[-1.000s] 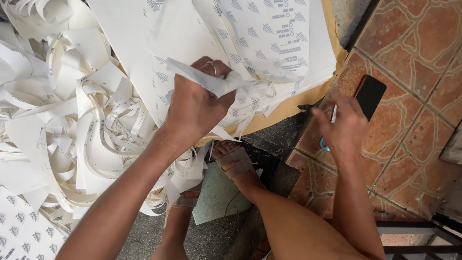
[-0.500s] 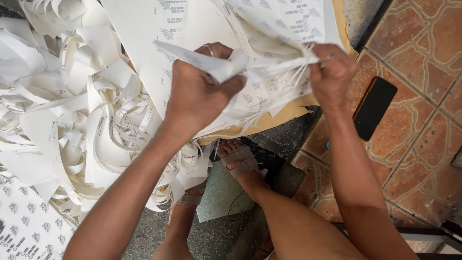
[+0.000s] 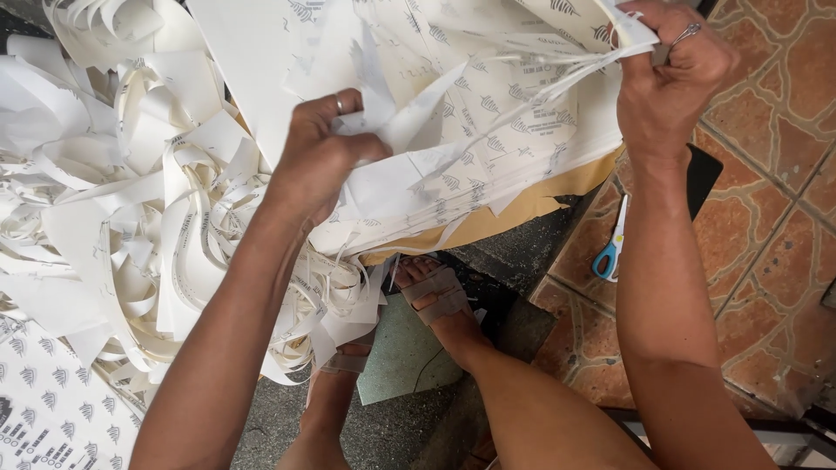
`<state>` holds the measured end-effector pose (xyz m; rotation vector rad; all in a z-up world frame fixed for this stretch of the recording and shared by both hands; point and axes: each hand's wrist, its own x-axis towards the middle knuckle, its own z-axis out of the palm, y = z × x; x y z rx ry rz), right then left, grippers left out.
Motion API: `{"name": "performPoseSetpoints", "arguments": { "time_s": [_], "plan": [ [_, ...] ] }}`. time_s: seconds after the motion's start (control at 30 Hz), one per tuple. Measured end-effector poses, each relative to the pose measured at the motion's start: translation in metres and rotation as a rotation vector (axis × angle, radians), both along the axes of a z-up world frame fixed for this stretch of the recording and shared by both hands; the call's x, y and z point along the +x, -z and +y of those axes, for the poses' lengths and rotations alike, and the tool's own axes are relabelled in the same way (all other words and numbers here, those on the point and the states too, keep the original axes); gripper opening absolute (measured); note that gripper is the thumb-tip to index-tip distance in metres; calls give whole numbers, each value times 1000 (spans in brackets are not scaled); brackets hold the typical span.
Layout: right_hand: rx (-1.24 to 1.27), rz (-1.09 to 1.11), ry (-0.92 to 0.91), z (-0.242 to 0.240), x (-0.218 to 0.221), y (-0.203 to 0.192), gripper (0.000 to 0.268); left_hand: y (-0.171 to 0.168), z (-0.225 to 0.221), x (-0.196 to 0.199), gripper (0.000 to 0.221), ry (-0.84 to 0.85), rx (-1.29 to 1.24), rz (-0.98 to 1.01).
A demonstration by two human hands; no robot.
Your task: The person separates and trims individual sheets of printed food packaging paper from a stack using scissors by hand.
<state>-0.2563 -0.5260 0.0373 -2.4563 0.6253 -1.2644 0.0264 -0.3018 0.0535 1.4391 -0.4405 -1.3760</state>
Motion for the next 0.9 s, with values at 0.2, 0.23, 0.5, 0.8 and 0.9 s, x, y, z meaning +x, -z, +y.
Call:
{"name": "performPoseSetpoints", "arguments": {
  "time_s": [0.2,0.23,0.5,0.8,0.9],
  "plan": [
    [-37,123,-2,9,-14,32,22,10,-1,-6,30,128,78,-103],
    [-35,123,-5,16,-13,26,22,12,0,-6,30,125,80,-103],
    [48,145,-59,19,-15,34,2,17,5,-1,17,123,89,-167],
    [132,-42,53,20,-13,17,13,-38,23,2,11,235,22,-342],
    [29,58,55,14,-17,28,7,-33,19,1,7,239,138,-426]
  ]
}}
